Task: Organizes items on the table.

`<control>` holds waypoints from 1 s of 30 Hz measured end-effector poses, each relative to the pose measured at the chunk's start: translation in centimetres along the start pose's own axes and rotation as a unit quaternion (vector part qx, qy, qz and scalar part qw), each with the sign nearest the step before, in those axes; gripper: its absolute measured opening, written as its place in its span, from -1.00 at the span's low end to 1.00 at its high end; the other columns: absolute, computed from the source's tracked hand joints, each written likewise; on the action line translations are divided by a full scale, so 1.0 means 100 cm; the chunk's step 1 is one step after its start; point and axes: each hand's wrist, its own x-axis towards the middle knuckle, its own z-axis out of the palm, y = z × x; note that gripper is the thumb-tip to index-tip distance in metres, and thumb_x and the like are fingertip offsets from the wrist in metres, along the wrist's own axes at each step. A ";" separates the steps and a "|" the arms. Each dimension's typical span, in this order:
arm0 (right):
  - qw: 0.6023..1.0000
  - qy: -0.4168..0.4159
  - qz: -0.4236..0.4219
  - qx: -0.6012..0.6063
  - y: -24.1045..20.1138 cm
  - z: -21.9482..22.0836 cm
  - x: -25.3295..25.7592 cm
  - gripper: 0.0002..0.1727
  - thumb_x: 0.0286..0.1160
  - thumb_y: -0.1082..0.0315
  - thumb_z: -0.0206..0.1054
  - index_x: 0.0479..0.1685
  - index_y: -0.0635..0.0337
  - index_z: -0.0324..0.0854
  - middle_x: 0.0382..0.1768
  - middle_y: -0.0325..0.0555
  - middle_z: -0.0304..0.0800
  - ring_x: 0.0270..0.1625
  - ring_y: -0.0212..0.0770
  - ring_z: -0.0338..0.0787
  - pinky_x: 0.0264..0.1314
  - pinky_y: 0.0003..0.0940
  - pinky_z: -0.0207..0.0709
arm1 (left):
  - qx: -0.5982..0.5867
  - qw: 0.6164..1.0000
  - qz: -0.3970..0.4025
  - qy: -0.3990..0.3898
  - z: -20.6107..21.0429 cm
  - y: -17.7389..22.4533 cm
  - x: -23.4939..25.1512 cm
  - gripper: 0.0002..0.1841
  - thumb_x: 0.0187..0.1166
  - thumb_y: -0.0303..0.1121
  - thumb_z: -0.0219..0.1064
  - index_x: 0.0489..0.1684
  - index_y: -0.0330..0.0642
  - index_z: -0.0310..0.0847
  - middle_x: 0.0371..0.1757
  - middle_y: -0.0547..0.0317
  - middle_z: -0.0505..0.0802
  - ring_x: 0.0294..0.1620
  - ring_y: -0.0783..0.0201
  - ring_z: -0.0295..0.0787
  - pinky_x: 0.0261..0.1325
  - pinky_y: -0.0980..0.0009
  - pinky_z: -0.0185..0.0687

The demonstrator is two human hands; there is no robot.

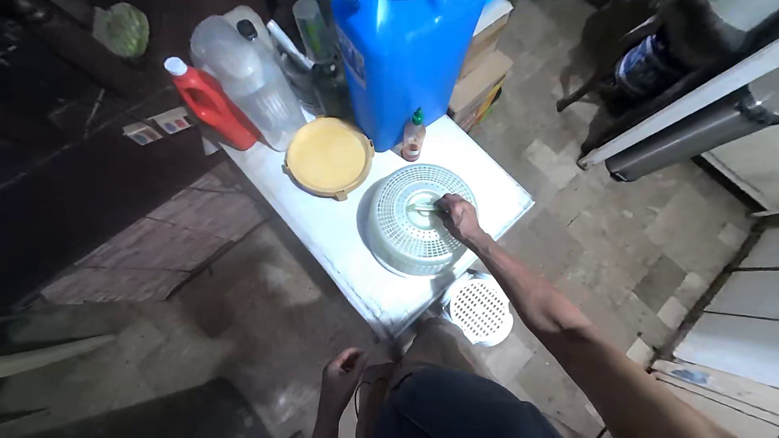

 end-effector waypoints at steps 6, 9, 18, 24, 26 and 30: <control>0.998 0.012 0.000 0.066 -0.026 -0.094 -0.019 -0.72 0.65 0.37 0.36 0.24 0.23 0.72 0.14 0.16 0.80 0.17 0.15 0.80 0.28 0.16 0.64 | 0.006 1.000 -0.018 -0.011 -0.003 0.021 0.031 -0.75 0.60 -0.26 0.42 0.03 -0.25 0.81 -0.14 0.09 0.91 -0.19 0.30 0.85 0.02 0.24 0.80; 0.994 0.049 0.062 0.074 0.000 -0.146 -0.029 -0.69 0.74 0.25 0.29 0.32 0.15 0.67 0.07 0.09 0.81 -0.08 -0.02 0.84 0.02 -0.01 0.74 | -0.009 1.000 0.014 -0.011 -0.003 0.027 0.056 -0.74 0.61 -0.29 0.41 0.06 -0.29 0.79 -0.11 0.07 0.91 -0.18 0.31 0.85 0.02 0.28 0.82; 0.966 0.184 0.182 -0.011 0.135 -0.216 -0.022 -0.60 0.71 0.22 0.28 0.30 0.36 0.68 0.11 0.30 0.79 0.10 0.02 0.79 0.28 -0.09 0.60 | 0.027 0.998 0.013 -0.064 0.013 0.064 0.187 -0.67 0.68 -0.18 0.34 0.13 -0.25 0.79 -0.04 0.01 0.90 -0.08 0.22 0.86 0.13 0.17 0.77; 0.959 0.168 0.214 -0.081 0.182 -0.159 0.003 -0.68 0.67 0.31 0.25 0.21 0.27 0.77 0.18 0.26 0.81 0.29 0.20 0.76 0.47 0.10 0.51 | -0.005 0.999 -0.039 -0.006 0.029 0.107 0.254 -0.65 0.71 -0.19 0.36 0.30 -0.19 0.71 0.10 -0.06 0.87 -0.05 0.09 0.88 0.09 0.04 0.80; 0.957 0.171 0.215 -0.093 0.191 -0.134 0.007 -0.71 0.65 0.30 0.27 0.15 0.20 0.81 0.19 0.20 0.82 0.30 0.21 0.75 0.46 0.13 0.50 | -0.068 0.996 -0.050 0.012 0.028 0.117 0.267 -0.62 0.73 -0.19 0.34 0.37 -0.20 0.65 0.17 -0.10 0.84 0.01 0.05 0.86 0.10 0.01 0.78; 0.954 0.170 0.225 -0.097 0.208 -0.102 0.009 -0.71 0.64 0.32 0.26 0.15 0.15 0.83 0.21 0.13 0.84 0.33 0.17 0.76 0.46 0.14 0.50 | -0.211 0.972 -0.078 0.073 0.021 0.138 0.298 -0.58 0.75 -0.24 0.29 0.48 -0.27 0.54 0.27 -0.13 0.81 0.08 0.05 0.86 0.13 0.05 0.79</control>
